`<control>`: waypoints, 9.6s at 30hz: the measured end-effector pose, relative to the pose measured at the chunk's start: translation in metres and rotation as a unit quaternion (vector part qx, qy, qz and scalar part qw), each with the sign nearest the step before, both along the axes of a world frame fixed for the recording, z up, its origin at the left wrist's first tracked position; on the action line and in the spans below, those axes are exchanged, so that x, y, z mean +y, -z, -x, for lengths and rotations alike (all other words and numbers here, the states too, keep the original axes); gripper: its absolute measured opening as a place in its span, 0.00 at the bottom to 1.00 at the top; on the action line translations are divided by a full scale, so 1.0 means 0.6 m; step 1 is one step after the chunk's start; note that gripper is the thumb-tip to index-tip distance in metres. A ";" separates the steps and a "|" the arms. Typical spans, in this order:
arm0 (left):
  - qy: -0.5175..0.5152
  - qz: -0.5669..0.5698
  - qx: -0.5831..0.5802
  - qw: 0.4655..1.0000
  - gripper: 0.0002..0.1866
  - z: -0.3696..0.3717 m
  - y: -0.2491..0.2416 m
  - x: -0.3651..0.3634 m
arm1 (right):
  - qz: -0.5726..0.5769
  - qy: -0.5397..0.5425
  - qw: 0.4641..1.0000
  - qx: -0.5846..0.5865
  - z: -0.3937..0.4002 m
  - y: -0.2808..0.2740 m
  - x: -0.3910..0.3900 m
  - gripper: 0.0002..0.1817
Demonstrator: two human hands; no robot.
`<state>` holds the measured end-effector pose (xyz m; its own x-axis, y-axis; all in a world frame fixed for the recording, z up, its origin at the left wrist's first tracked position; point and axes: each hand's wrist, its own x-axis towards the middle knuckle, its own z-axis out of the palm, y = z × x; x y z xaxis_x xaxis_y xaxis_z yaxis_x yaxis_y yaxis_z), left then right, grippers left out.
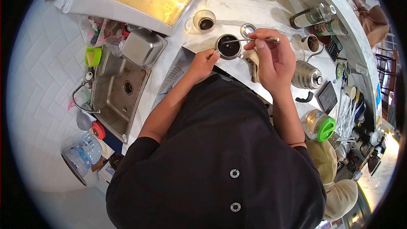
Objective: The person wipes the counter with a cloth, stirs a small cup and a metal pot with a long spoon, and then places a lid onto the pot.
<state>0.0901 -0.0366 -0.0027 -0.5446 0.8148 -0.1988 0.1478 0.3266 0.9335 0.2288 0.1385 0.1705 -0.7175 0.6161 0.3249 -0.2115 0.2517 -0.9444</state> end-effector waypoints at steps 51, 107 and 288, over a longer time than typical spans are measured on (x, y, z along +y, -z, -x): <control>-0.039 0.013 -0.029 0.999 0.20 -0.025 0.003 -0.001 | 0.032 -0.021 0.999 0.001 0.003 0.017 -0.001 0.10; -0.039 0.001 0.003 0.999 0.20 -0.021 0.004 0.001 | 0.086 0.036 0.995 0.040 0.019 0.027 -0.017 0.06; 0.117 -0.016 -0.031 0.993 0.15 0.094 -0.006 0.006 | -0.130 0.174 0.976 0.024 0.012 0.018 -0.056 0.10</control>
<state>0.0337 -0.0332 0.0006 -0.3276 0.9237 -0.1987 0.1575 0.2608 0.9525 0.2218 0.1047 0.1596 -0.4597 0.7121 0.5307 -0.1127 0.5460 -0.8302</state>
